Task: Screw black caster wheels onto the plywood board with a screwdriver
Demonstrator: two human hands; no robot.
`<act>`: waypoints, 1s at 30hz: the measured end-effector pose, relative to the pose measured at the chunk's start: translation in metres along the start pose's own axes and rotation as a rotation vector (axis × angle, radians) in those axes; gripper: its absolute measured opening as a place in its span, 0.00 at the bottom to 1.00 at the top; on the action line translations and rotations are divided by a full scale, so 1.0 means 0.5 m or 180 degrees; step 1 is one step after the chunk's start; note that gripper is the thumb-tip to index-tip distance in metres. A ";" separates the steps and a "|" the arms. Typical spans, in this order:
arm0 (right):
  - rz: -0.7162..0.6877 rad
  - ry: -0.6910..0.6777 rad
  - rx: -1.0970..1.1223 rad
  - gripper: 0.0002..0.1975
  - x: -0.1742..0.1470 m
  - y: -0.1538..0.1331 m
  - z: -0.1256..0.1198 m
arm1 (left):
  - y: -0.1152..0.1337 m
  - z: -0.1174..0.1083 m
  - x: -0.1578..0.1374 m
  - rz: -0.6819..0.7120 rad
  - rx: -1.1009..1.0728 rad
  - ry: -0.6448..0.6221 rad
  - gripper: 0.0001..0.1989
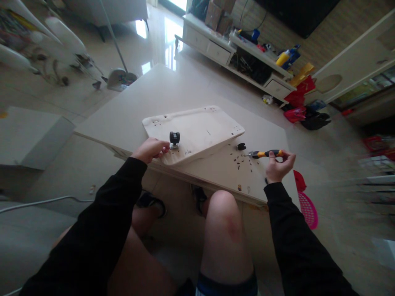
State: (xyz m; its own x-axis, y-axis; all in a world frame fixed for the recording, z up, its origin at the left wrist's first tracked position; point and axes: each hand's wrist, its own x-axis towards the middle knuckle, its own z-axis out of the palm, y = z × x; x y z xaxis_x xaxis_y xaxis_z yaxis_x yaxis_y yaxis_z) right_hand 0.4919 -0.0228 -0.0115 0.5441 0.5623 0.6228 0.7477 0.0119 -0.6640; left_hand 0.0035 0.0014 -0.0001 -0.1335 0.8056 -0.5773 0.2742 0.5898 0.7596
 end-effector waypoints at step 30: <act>-0.0513 -0.1009 0.1216 0.20 -0.083 -0.269 -0.016 | -0.016 0.009 0.015 0.0069 -0.0330 0.0108 0.09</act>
State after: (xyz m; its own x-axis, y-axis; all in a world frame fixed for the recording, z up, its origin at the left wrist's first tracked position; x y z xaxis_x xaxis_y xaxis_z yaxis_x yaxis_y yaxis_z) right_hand 0.3721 -0.0546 0.0553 0.2472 0.7504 0.6130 0.5879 0.3868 -0.7105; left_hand 0.0044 0.0024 -0.0117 -0.1612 0.8185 -0.5514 0.1776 0.5736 0.7996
